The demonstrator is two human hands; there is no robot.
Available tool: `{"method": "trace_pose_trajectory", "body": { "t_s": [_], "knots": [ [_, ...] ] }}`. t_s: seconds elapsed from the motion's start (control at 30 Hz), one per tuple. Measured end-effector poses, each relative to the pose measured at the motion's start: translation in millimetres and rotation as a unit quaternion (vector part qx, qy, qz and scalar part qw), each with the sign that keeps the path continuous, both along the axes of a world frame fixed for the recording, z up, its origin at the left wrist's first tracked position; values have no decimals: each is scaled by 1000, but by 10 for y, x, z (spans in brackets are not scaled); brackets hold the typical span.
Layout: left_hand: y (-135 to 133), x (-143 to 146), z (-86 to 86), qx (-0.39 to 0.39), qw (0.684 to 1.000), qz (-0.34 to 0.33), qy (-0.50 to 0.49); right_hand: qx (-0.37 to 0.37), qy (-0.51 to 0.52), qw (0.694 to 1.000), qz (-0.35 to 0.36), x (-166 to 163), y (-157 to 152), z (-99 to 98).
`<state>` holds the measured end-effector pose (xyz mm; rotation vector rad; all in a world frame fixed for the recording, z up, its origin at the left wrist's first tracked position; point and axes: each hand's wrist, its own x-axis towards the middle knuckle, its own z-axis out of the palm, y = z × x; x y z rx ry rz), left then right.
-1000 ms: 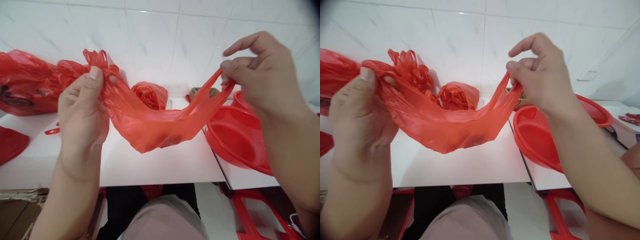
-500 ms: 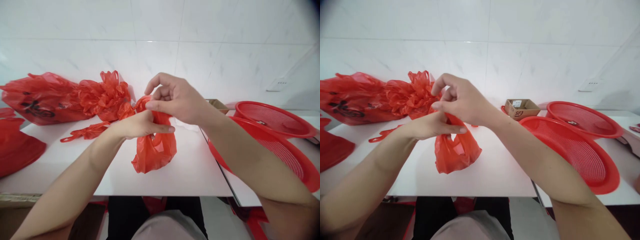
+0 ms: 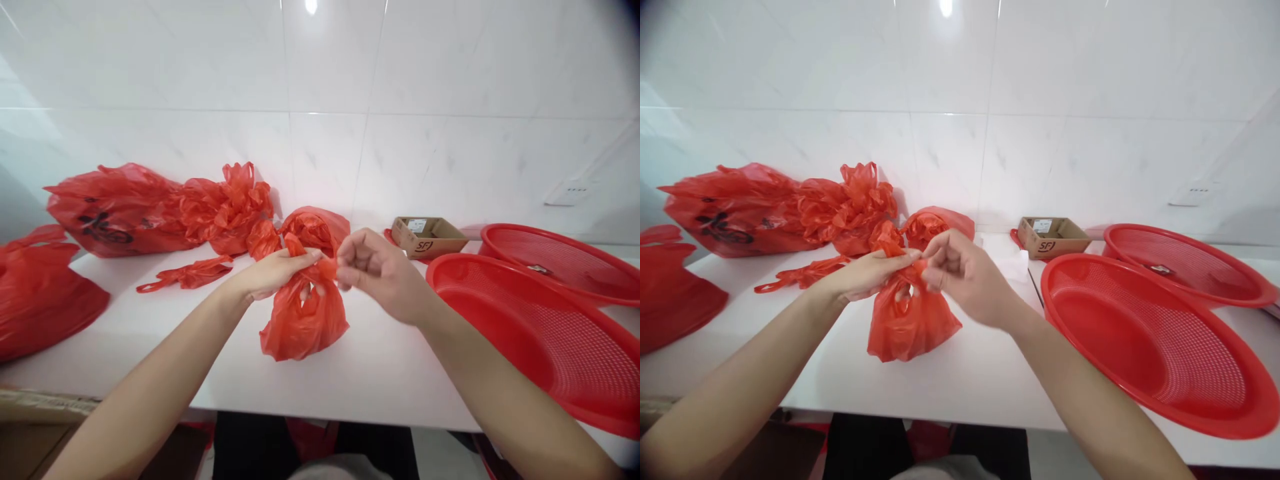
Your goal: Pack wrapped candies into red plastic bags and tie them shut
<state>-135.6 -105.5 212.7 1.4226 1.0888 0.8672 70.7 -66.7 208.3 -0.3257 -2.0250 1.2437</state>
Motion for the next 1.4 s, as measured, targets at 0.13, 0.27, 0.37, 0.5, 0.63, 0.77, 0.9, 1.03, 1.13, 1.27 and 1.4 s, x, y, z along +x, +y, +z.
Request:
{"method": "trace_pose_trajectory", "body": {
  "t_s": [0.13, 0.27, 0.37, 0.5, 0.63, 0.77, 0.9, 1.03, 1.13, 1.27, 1.4],
  "knots": [
    [-113, 17, 73, 86, 991, -56, 87, 41, -10, 998, 42, 35, -196, 29],
    [-148, 86, 74, 160, 973, -40, 161, 7, 70, 994, -85, -119, 26, -186],
    [-124, 138, -43, 218, 955, 9, 201, -46, 5, 996, -82, -243, 196, -393],
    [-55, 188, -267, 301, 912, 159, 228, -99, -11, 994, -46, -292, 226, -515],
    [-1, 214, -309, 391, 878, 182, 208, -138, -28, 990, 5, -219, 201, -521],
    [-48, 182, -236, 310, 918, 103, 226, -124, 7, 991, -47, -88, 191, -551],
    [-191, 57, -449, 201, 936, 139, 255, -142, 27, 986, -80, 40, 208, -698],
    [-417, -179, -896, 163, 931, 254, 203, -183, 18, 971, -155, 163, 407, -1000],
    [-539, -321, -1158, 133, 934, 297, 148, -192, 15, 957, -216, 201, 605, -1224],
    [-493, -298, -1364, 117, 918, 374, 59, -211, 28, 950, -230, 91, 719, -1379],
    [-353, -119, -1527, 98, 885, 447, -85, -257, 61, 930, -254, -143, 677, -1453]
  ]
}}
